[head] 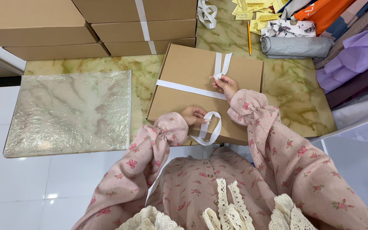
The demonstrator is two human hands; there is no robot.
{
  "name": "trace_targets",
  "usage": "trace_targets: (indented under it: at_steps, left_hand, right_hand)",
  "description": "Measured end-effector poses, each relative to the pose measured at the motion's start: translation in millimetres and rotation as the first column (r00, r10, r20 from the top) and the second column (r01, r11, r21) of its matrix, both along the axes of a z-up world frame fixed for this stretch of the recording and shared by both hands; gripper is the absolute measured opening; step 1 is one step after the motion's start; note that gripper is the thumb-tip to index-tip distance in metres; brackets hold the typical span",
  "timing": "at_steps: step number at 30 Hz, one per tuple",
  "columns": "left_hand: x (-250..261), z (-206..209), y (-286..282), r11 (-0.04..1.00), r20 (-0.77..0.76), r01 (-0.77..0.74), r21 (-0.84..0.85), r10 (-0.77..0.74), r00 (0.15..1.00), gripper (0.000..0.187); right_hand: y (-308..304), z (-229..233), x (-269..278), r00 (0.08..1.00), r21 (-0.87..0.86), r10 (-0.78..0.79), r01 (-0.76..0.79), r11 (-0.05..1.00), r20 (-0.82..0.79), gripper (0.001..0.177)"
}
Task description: The person places a folded orange garment into a clear plastic bag, seals it, and puts it into a cardboard box. They close the box and tie it with a white ribbon, finishing with a bow.
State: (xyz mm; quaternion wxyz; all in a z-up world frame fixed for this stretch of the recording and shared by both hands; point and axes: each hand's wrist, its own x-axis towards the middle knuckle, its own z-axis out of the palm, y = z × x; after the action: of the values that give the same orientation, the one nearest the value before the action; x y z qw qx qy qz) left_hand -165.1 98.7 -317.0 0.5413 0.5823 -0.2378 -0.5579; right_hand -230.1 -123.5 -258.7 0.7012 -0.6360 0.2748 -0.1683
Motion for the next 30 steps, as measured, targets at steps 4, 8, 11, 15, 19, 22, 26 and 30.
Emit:
trace_targets:
  at_steps: [4, 8, 11, 15, 19, 22, 26, 30]
  left_hand:
    - [-21.1, 110.3, 12.3, 0.974, -0.165, 0.186, 0.126, -0.165, 0.972, 0.037]
    - [-8.9, 102.4, 1.0, 0.931, -0.289, 0.320, 0.174, -0.262, 0.921, 0.041]
    - [-3.4, 125.3, -8.5, 0.910, -0.283, 0.370, 0.188, -0.311, 0.907, 0.045]
    - [2.5, 167.6, -18.8, 0.870, -0.218, 0.454, 0.195, -0.413, 0.884, 0.042]
    - [19.4, 150.3, -45.7, 0.882, -0.211, 0.450, 0.139, -0.417, 0.884, 0.040]
    - [28.4, 147.6, -61.0, 0.891, -0.186, 0.440, 0.109, -0.417, 0.890, 0.035]
    - [43.5, 118.5, -86.8, 0.926, -0.236, 0.375, 0.053, -0.353, 0.905, 0.034]
    - [45.5, 149.7, -90.9, 0.980, -0.332, 0.200, 0.019, -0.183, 0.925, 0.029]
  right_hand:
    - [-3.7, -9.7, 2.3, 1.000, 0.019, 0.014, -0.015, 1.000, 0.024, 0.021]
    - [-4.1, -13.7, 0.7, 0.999, 0.063, -0.004, 0.001, 0.998, 0.050, 0.022]
    - [-4.1, -12.4, -0.7, 0.998, 0.079, -0.013, 0.008, 0.997, 0.061, 0.024]
    - [-2.4, -11.6, -1.7, 0.996, 0.097, -0.024, 0.017, 0.995, 0.081, 0.024]
    - [-4.4, -17.2, -1.4, 0.995, 0.108, -0.020, 0.009, 0.994, 0.100, 0.025]
    - [-2.5, -12.1, -4.0, 0.993, 0.112, -0.022, 0.009, 0.994, 0.115, 0.024]
    - [1.4, -3.0, -6.4, 0.989, 0.166, -0.032, 0.007, 0.986, 0.144, 0.023]
    - [3.4, 6.5, -11.9, 0.986, 0.198, -0.064, 0.032, 0.980, 0.155, 0.017]
